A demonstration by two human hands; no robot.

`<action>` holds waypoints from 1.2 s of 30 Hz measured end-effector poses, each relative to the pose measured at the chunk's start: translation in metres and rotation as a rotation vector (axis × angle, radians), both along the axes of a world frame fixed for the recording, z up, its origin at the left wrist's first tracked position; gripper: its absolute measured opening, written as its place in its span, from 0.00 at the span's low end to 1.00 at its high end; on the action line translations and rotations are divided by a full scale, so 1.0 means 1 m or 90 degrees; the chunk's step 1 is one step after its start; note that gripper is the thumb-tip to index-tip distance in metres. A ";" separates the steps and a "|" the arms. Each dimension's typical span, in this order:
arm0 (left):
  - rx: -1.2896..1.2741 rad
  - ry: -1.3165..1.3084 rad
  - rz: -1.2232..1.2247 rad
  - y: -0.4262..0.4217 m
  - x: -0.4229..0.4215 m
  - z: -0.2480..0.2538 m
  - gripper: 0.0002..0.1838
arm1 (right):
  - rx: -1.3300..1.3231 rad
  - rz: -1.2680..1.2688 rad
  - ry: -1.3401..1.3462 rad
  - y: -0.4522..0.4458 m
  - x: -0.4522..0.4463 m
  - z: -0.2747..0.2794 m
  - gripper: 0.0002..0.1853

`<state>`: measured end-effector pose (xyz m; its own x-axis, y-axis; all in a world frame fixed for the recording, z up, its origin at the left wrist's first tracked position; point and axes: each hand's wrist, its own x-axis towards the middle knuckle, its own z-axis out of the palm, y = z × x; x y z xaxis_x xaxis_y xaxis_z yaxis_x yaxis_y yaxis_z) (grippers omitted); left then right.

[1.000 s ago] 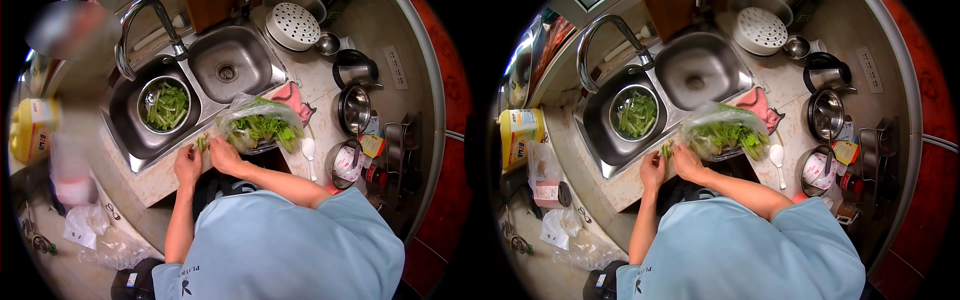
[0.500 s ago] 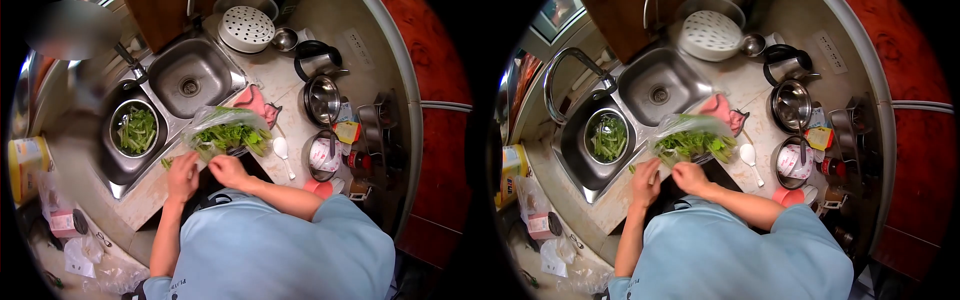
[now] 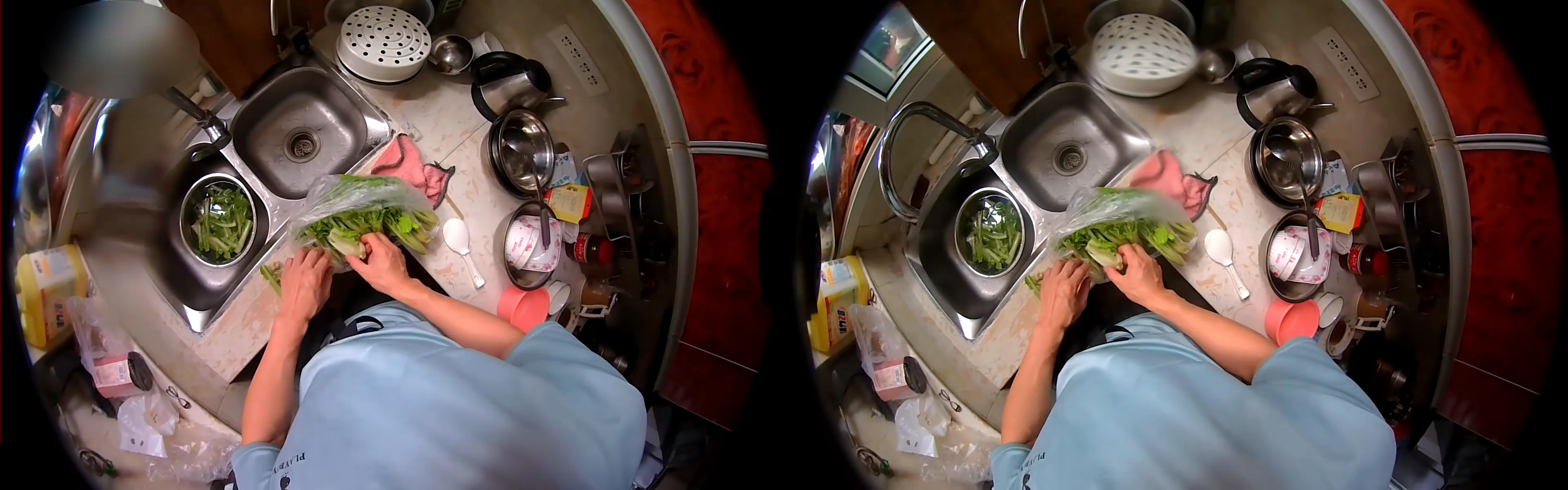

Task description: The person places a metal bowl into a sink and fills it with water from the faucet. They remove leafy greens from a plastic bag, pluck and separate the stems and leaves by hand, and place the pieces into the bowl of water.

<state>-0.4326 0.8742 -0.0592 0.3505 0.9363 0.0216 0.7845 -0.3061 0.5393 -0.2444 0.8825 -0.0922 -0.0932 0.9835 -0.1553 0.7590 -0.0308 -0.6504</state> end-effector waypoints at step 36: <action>-0.409 -0.974 0.210 -0.019 -0.081 0.073 0.29 | -0.021 0.462 0.513 0.080 -0.092 0.143 0.15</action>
<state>-0.5137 0.8556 0.0136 0.1730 0.9516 -0.2541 -0.5555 0.3073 0.7727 -0.3363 0.9623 0.0507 -0.7376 0.6490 0.1862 -0.0467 0.2261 -0.9730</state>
